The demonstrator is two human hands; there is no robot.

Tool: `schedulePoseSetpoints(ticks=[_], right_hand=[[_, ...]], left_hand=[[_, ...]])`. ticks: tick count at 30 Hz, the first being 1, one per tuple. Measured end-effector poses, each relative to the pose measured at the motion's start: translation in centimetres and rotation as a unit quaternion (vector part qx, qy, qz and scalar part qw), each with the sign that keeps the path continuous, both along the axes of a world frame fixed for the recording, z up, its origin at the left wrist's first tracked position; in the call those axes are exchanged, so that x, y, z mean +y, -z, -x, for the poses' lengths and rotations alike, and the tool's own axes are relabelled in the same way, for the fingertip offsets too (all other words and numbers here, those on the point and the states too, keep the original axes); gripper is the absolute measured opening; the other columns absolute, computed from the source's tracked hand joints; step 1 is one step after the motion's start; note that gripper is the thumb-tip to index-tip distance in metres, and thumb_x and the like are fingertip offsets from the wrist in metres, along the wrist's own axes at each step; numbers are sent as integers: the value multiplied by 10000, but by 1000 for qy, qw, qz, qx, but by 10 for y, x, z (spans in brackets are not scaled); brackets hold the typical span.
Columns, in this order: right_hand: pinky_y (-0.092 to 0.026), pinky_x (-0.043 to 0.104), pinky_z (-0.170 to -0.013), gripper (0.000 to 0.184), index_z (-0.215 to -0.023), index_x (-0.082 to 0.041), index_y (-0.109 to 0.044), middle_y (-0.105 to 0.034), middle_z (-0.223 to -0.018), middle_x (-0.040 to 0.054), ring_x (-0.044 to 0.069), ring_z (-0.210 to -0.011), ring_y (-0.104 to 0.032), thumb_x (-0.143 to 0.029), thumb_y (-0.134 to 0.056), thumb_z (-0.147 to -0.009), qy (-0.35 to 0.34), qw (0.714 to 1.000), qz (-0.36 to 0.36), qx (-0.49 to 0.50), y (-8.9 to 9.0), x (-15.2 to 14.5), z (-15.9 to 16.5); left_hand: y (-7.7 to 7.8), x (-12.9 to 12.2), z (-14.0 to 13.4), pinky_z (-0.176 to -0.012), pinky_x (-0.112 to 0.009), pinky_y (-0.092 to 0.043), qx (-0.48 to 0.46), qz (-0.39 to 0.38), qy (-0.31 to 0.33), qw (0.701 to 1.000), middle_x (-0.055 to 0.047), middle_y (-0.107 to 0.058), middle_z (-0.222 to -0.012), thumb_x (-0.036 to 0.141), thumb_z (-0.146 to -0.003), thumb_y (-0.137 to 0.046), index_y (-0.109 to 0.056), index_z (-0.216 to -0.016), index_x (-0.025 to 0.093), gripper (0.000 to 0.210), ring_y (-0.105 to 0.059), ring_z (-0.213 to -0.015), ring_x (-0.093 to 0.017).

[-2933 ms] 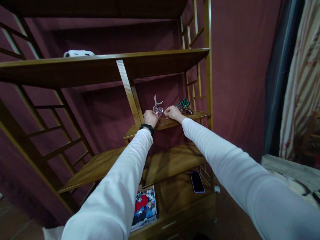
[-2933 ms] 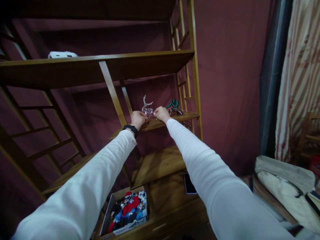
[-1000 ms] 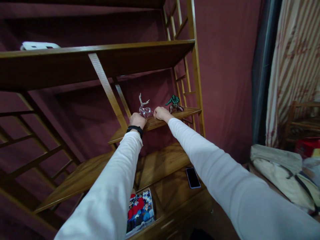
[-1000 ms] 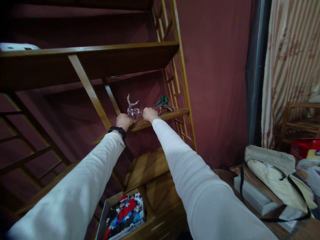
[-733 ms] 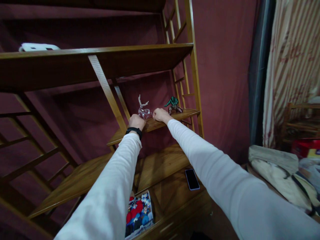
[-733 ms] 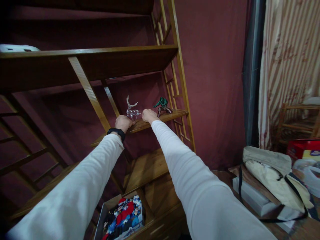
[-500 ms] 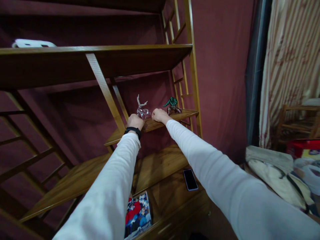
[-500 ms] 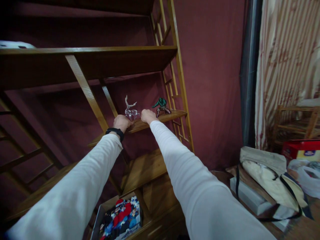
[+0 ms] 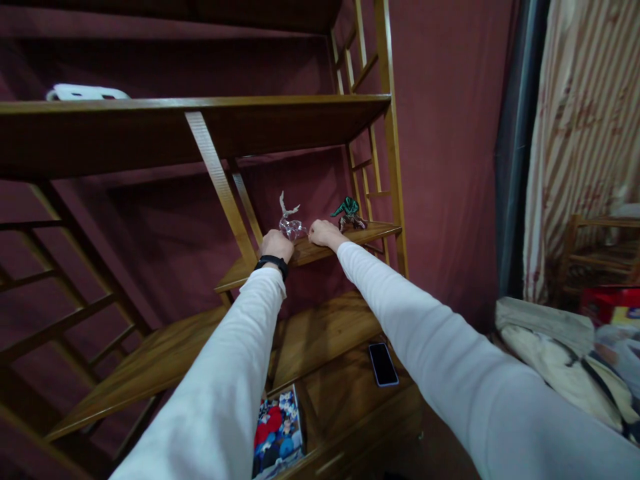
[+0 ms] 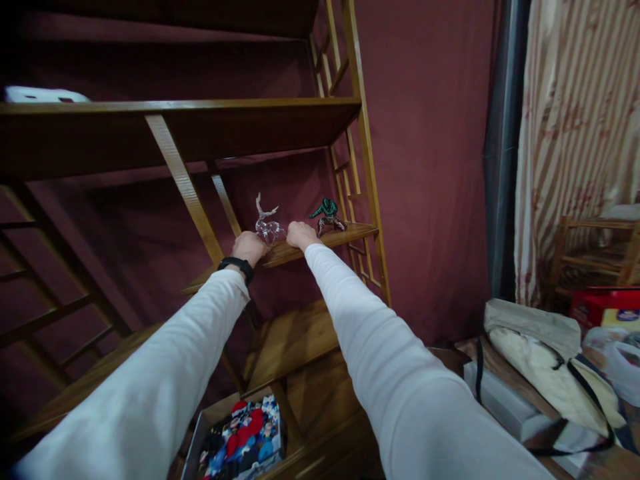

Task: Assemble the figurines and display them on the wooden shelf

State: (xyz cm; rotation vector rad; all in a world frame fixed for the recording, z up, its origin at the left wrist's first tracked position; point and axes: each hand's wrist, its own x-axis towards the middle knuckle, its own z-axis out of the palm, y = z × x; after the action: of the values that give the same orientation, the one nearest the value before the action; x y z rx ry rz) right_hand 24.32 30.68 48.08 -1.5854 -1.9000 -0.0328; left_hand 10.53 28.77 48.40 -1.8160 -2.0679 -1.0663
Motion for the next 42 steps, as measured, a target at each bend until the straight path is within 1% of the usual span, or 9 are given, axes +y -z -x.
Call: schedulePoseSetpoints(ticks=[8, 15, 20, 26, 30, 34, 37, 39, 42], right_hand=[[-447, 329, -862, 257, -978, -217, -656, -624, -1116, 108, 248, -1048, -575, -285, -570, -745, 4, 1000, 8, -12, -1, 0, 1], [-447, 267, -826, 247, -948, -206, -660, -648, -1066, 94, 217, -1018, -589, -284, -595, -723, -20, 999, 28, -26, 0, 3, -5], [-429, 258, -853, 296, -1007, -215, -638, -632, -1114, 83, 209, -1057, -568, -283, -615, -719, -33, 999, 3, -34, 1, -5, -10], [-415, 268, -878, 232, -969, -220, -656, -640, -1100, 85, 217, -1063, -568, -280, -580, -758, -55, 997, -9, -44, 5, -14, -12], [-415, 277, -884, 255, -995, -214, -649, -636, -1110, 95, 223, -1066, -567, -265, -565, -760, -49, 998, -18, -40, 7, -15, -11], [-415, 262, -888, 272, -1008, -226, -648, -643, -1107, 69, 205, -1060, -571, -231, -574, -747, -51, 998, -27, -21, 7, -17, -14], [-409, 238, -895, 295, -1014, -227, -651, -649, -1101, 47, 181, -1060, -571, -178, -565, -736, -63, 996, -55, 4, 8, -19, -17], [-407, 221, -892, 300, -1011, -223, -656, -657, -1086, 35, 167, -1043, -579, -165, -559, -732, -79, 995, -63, 24, 8, -19, -21], [-413, 205, -873, 303, -1010, -207, -660, -665, -1065, 28, 154, -1001, -597, -165, -559, -727, -83, 994, -47, 57, 8, -16, -24]], left_hand=[[-2, 0, -1, -765, -346, -491, 8, 7, -1, 1000, -219, -647, -980, 256, -633, -679, -661, -906, 101, 314, -607, -959, -314], [-2, -8, -2, -757, -331, -494, 39, 1, 1, 999, -233, -650, -951, 201, -679, -627, -658, -914, 78, 267, -611, -952, -307], [-5, -16, -1, -770, -315, -486, 42, 11, 21, 999, -237, -651, -954, 230, -704, -620, -661, -919, 71, 271, -607, -968, -305], [-5, -25, -2, -776, -280, -472, 48, 36, 25, 998, -217, -659, -940, 225, -652, -686, -659, -932, 79, 318, -607, -975, -289], [-3, -36, -4, -786, -281, -465, 68, 29, 34, 997, -224, -652, -940, 193, -700, -629, -652, -939, 78, 267, -607, -973, -286], [-4, -59, -8, -783, -322, -467, 88, -9, 30, 996, -222, -642, -955, 181, -754, -541, -631, -976, 89, 257, -607, -960, -296], [1, -90, -14, -794, -363, -464, 104, -67, 30, 992, -179, -643, -960, 186, -791, -485, -635, -970, 143, 237, -603, -955, -294], [14, -119, -18, -809, -343, -462, 134, -124, 94, 979, -128, -642, -984, 185, -840, -407, -631, -991, 196, 270, -603, -950, -252], [48, -165, -22, -852, -272, -450, 169, -167, 223, 945, -67, -625, -1051, 170, -862, -379, -609, -1044, 233, 300, -577, -989, -178]])
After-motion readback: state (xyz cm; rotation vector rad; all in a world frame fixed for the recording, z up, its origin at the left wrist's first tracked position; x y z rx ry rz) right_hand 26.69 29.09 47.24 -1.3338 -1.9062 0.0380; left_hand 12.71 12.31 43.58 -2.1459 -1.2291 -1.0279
